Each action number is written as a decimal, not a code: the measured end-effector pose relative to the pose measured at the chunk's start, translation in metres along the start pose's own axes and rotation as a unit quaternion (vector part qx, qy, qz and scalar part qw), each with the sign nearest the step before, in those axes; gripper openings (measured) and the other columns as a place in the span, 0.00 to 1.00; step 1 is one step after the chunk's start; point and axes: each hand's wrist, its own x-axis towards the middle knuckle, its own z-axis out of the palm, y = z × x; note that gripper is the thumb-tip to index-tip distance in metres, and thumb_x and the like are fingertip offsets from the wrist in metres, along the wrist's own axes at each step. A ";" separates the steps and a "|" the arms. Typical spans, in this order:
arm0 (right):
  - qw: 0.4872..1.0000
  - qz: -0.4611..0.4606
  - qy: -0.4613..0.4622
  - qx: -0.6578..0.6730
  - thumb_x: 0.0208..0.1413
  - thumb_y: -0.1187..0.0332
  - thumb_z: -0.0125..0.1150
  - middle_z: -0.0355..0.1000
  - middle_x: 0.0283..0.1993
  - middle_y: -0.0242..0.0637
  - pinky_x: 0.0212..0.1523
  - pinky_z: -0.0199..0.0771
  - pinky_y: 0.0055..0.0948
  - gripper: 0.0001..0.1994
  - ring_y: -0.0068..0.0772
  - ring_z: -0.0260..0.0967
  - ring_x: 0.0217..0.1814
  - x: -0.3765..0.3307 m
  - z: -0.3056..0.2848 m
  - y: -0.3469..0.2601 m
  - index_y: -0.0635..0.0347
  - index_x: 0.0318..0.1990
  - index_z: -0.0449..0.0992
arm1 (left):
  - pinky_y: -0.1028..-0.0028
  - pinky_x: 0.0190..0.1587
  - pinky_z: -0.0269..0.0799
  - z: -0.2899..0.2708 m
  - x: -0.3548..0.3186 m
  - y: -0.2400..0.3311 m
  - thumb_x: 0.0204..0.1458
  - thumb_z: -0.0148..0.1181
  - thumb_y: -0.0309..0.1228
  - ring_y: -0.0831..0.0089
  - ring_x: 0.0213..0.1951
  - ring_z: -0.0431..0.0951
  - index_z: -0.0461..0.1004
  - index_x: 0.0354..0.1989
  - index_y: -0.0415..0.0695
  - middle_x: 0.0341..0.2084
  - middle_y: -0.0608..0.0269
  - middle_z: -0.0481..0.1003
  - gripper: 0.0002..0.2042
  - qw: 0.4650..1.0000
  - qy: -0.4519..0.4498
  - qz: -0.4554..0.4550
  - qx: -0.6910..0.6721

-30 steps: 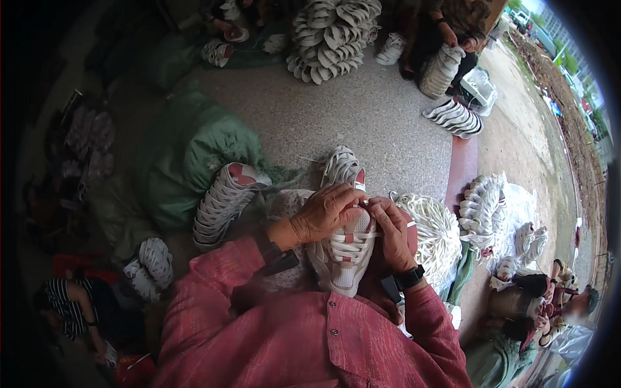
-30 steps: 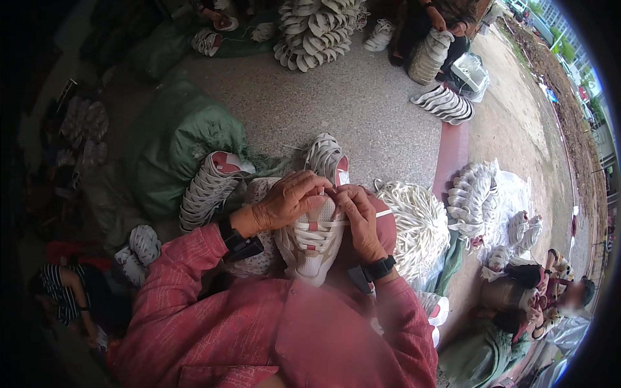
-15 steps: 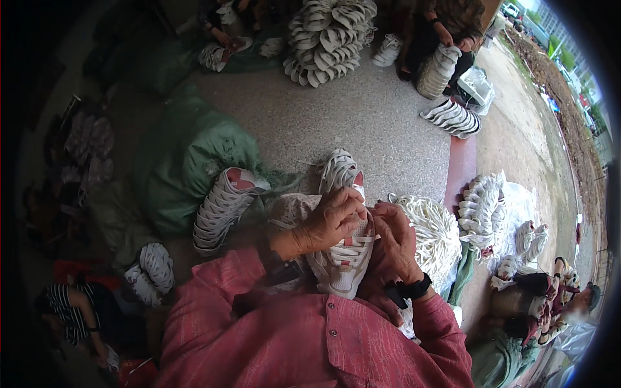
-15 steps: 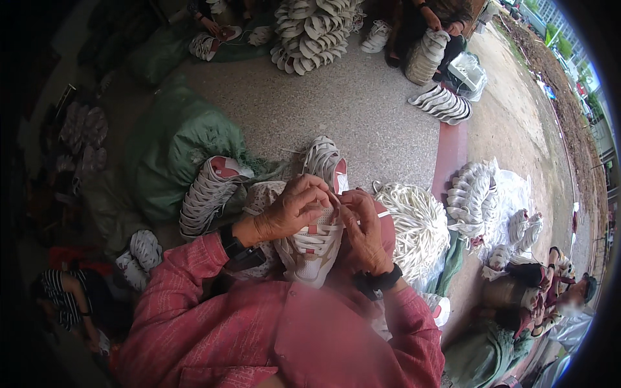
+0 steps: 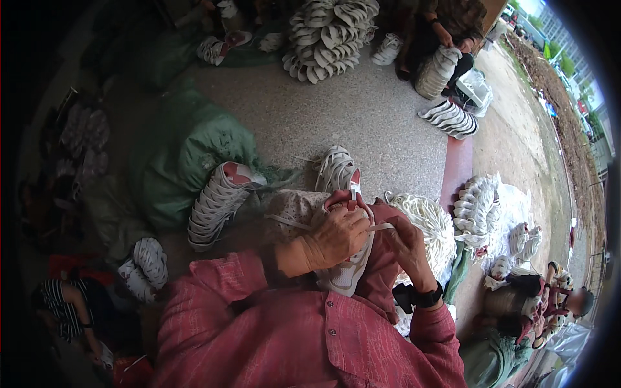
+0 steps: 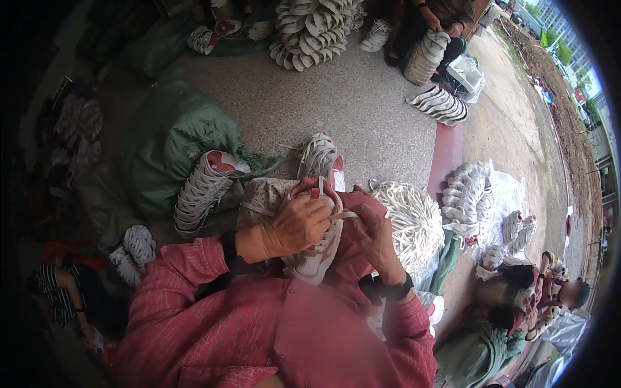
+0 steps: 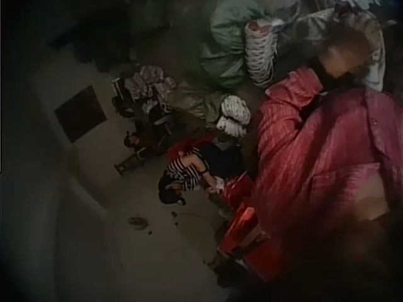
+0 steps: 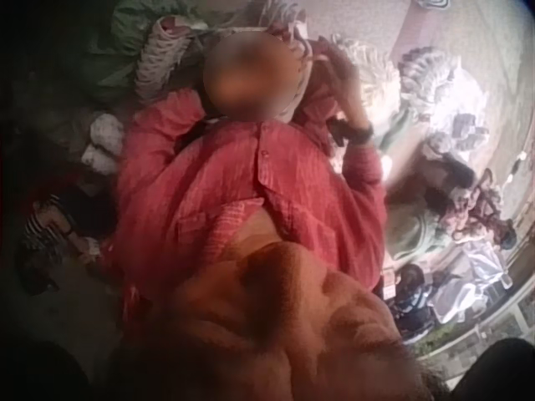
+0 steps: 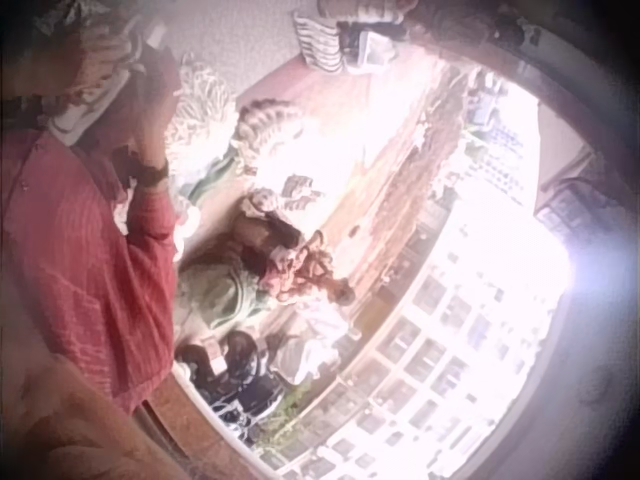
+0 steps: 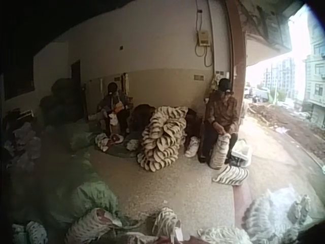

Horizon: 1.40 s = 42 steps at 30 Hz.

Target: The person threads a white shoelace through the eyelets of a white sneaker with red accents, pulling the lace tight and adjusting it repeatedly. The person works on a single shoe while seated on the floor among stacks of similar shoes.

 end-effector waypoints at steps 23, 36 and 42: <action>0.983 -0.069 0.128 0.109 0.56 0.78 0.58 0.73 0.46 0.33 0.49 0.69 0.25 0.12 0.25 0.70 0.45 0.004 -0.001 0.000 0.63 0.48 0.73 | 0.64 0.54 0.64 -0.012 -0.010 -0.028 0.45 0.66 0.26 0.63 0.42 0.72 0.69 0.29 0.44 0.33 0.62 0.67 0.09 0.912 -0.054 -0.133 -0.384; 0.884 -0.311 0.025 -0.347 0.46 0.72 0.68 0.70 0.38 0.33 0.42 0.65 0.38 0.13 0.38 0.71 0.38 0.008 0.022 -0.013 0.54 0.42 0.80 | 0.65 0.42 0.66 -0.003 -0.006 -0.024 0.42 0.65 0.22 0.62 0.36 0.69 0.67 0.27 0.43 0.30 0.60 0.66 0.10 0.903 0.029 -0.137 -0.407; 0.895 -0.295 0.055 -0.330 0.48 0.73 0.67 0.71 0.36 0.33 0.40 0.65 0.36 0.12 0.37 0.70 0.36 0.005 0.026 0.000 0.55 0.42 0.80 | 0.66 0.55 0.67 -0.006 -0.007 -0.021 0.48 0.65 0.22 0.67 0.40 0.72 0.71 0.32 0.41 0.32 0.64 0.69 0.08 0.898 0.034 -0.206 -0.388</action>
